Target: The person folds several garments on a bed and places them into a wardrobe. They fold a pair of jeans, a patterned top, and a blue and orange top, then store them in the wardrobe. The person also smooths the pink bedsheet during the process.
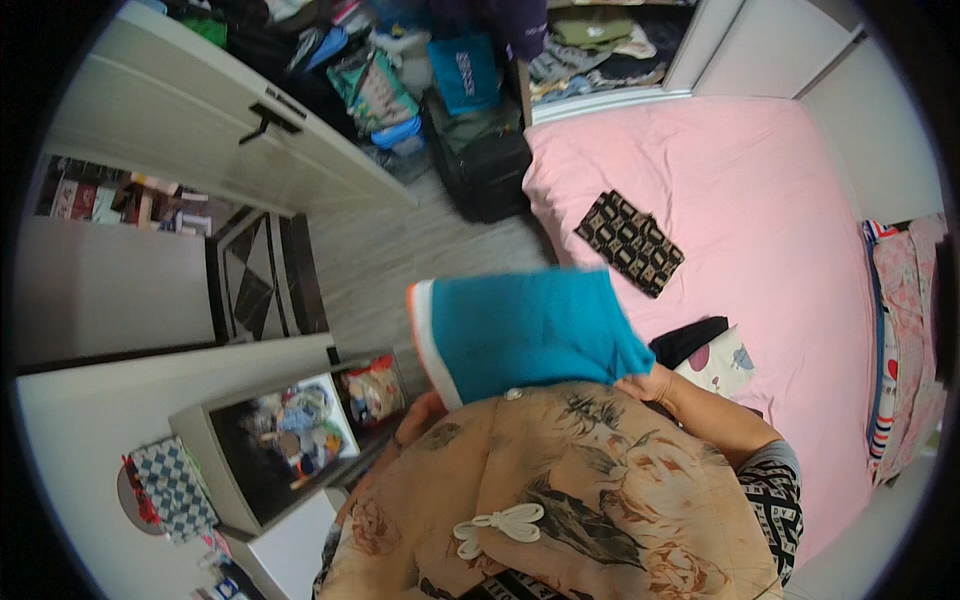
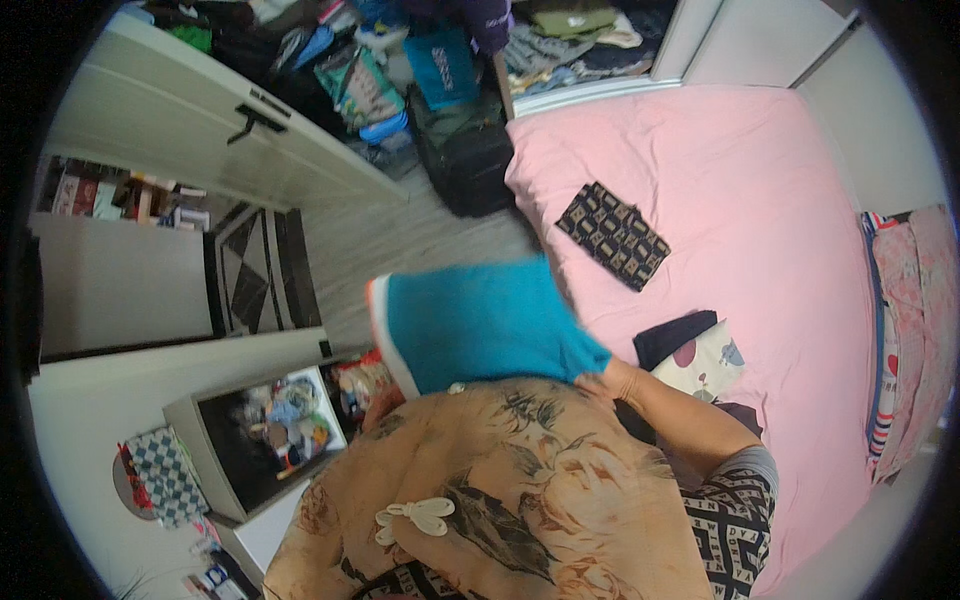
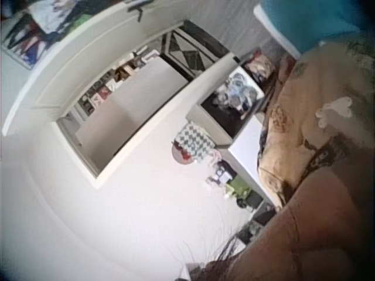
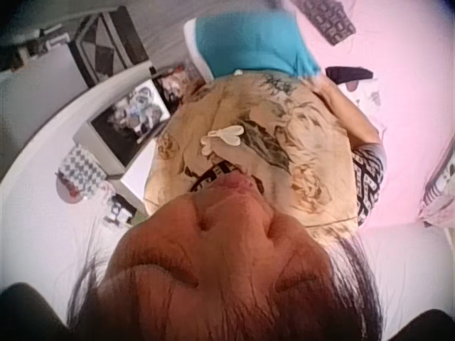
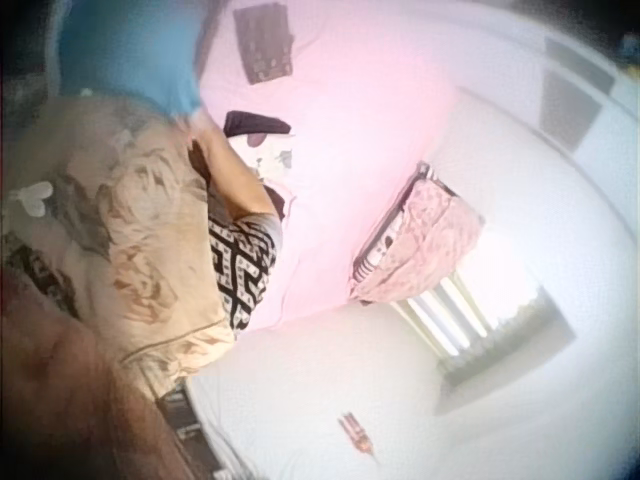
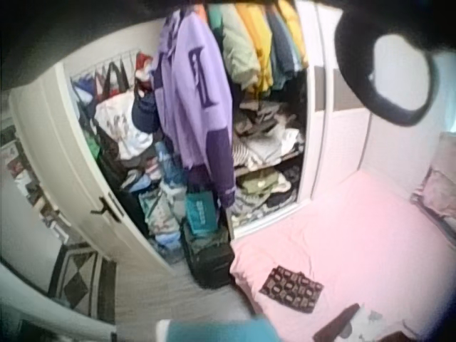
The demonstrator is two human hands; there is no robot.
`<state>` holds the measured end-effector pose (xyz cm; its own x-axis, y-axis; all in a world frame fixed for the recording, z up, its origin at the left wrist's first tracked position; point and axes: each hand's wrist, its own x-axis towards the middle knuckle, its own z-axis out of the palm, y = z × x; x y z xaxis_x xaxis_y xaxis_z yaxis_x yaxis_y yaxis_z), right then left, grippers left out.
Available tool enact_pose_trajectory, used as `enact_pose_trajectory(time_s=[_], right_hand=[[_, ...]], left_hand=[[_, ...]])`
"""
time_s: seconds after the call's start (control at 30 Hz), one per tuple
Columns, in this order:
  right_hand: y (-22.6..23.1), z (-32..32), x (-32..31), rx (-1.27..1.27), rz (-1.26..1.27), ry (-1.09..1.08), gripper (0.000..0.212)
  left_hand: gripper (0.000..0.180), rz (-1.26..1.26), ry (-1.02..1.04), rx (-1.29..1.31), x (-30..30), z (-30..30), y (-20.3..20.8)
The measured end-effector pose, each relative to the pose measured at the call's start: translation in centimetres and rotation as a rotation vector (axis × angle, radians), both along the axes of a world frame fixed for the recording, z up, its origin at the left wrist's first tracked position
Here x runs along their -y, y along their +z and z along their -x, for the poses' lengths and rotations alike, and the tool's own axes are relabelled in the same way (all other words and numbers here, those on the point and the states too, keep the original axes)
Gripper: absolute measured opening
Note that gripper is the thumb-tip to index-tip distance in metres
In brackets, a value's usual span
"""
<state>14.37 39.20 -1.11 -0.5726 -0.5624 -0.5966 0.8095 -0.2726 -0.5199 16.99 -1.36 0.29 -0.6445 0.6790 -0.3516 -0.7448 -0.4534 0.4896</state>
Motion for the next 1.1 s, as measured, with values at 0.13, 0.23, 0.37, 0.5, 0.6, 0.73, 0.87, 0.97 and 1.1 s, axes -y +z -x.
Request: enact_pose_trajectory(time_s=[0.13,0.23,0.37,0.5,0.6,0.73,0.87,0.97,1.1], right_hand=[[1.2,2.0,-0.9,-0.178,0.253,0.074,0.039],[2.5,6.0,1.1,-0.295,0.066,-0.042,0.037],[5.6,14.2,1.7,-0.386,-0.11,-0.129,0.036],[9.3,18.9,1.5,-0.578,0.031,-0.142,0.048],[11.1,18.0,1.3,-0.552,-0.062,-0.137,0.056],[11.9,11.3,-0.1,-0.298,-0.457,0.005,0.098],[11.2,4.7,-1.7,0.003,-0.139,0.106,0.06],[10.1,4.0,-1.8,0.092,-0.108,0.069,0.04],[9.5,4.5,-1.1,0.103,-0.239,0.011,0.03]], left_hand=[[0.05,0.456,0.156,-0.076,-2.8,3.4,0.1],[0.04,0.561,0.22,-0.166,-4.8,8.6,1.5],[0.024,0.675,0.293,-0.27,-5.8,15.3,6.3],[0.031,0.518,0.441,-0.45,-6.0,19.0,10.6],[0.034,0.548,0.448,-0.437,-5.6,18.4,12.3],[0.034,0.619,0.214,-0.277,-5.4,12.1,12.9],[0.038,0.517,0.16,0.058,-6.5,4.2,10.9],[0.041,0.59,0.122,-0.012,-6.2,3.4,9.0],[0.048,1.232,-0.204,-0.339,-7.1,3.4,8.3]])
